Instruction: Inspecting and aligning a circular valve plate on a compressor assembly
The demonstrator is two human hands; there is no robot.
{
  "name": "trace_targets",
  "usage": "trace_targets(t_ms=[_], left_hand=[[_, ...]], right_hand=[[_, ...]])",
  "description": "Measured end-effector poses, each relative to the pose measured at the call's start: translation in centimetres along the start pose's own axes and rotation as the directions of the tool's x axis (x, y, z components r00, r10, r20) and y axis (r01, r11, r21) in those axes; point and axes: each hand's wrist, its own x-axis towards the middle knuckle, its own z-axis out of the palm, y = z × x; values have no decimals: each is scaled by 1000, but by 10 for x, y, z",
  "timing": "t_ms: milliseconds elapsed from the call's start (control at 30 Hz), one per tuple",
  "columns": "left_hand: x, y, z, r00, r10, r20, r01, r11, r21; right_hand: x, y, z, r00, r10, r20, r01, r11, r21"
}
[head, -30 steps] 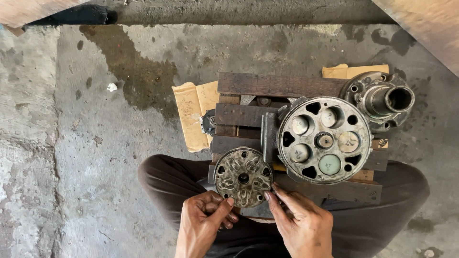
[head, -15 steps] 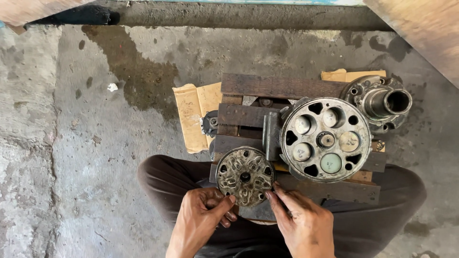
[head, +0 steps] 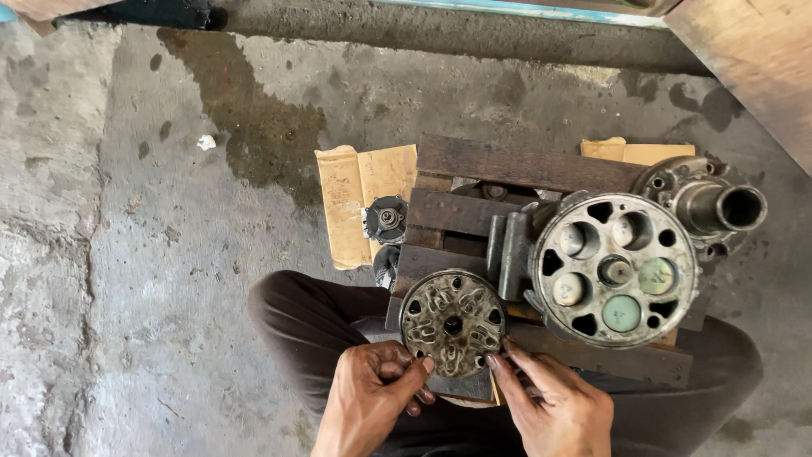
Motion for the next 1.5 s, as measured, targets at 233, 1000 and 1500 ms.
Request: trace_targets(t_ms=[233,1000,1500], left_hand=[[-2,2,0,1000,21,3,-21,999,30],[-5,-20,4,967,255,-14,-254,958,-132],[2,-44,12,941,337,-44,-332,885,-326]], right_hand=[[2,2,-1,999,12,43,-13,1000,24],[1,-5,-5,996,69,65,-67,997,-22],[-14,65,13,998,27,51,-34,989,145]])
